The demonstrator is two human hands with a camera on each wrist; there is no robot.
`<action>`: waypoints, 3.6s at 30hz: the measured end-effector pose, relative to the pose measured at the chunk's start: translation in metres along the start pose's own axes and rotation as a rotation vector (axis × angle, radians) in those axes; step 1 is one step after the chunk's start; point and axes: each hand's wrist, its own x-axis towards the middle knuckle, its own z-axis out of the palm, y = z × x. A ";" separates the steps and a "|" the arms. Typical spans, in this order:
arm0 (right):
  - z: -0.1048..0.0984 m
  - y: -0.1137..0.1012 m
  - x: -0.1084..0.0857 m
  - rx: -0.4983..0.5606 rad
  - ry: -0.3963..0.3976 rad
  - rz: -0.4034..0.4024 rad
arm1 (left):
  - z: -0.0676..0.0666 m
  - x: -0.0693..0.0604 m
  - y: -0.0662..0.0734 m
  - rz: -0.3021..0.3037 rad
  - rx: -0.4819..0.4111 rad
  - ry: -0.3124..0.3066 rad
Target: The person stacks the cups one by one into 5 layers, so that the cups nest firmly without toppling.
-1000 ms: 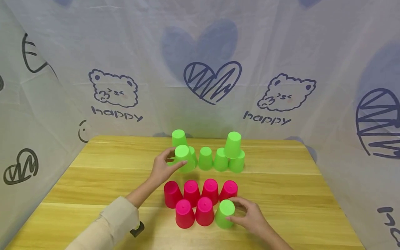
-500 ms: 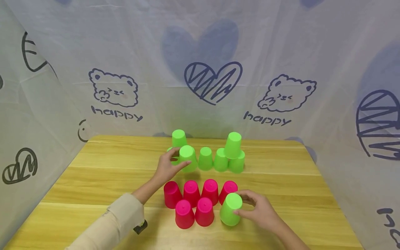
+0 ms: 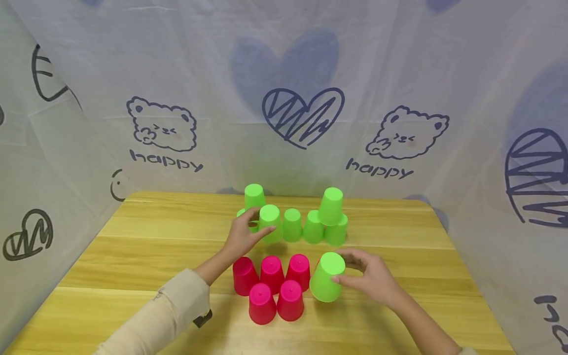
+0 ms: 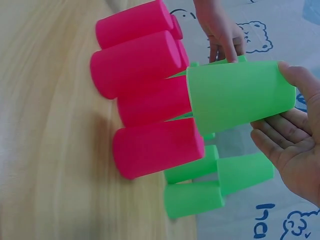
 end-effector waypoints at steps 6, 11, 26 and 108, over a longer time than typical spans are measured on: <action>-0.001 -0.004 0.013 -0.037 0.044 0.031 | 0.002 0.005 0.004 0.001 0.049 -0.005; 0.002 -0.005 0.024 -0.053 0.078 0.112 | 0.004 0.008 0.008 -0.004 0.062 0.002; 0.021 0.001 0.067 0.019 0.225 0.182 | 0.010 0.022 0.017 0.003 0.158 0.091; 0.064 0.009 0.151 -0.162 0.583 0.229 | 0.032 0.040 0.035 -0.012 0.395 0.166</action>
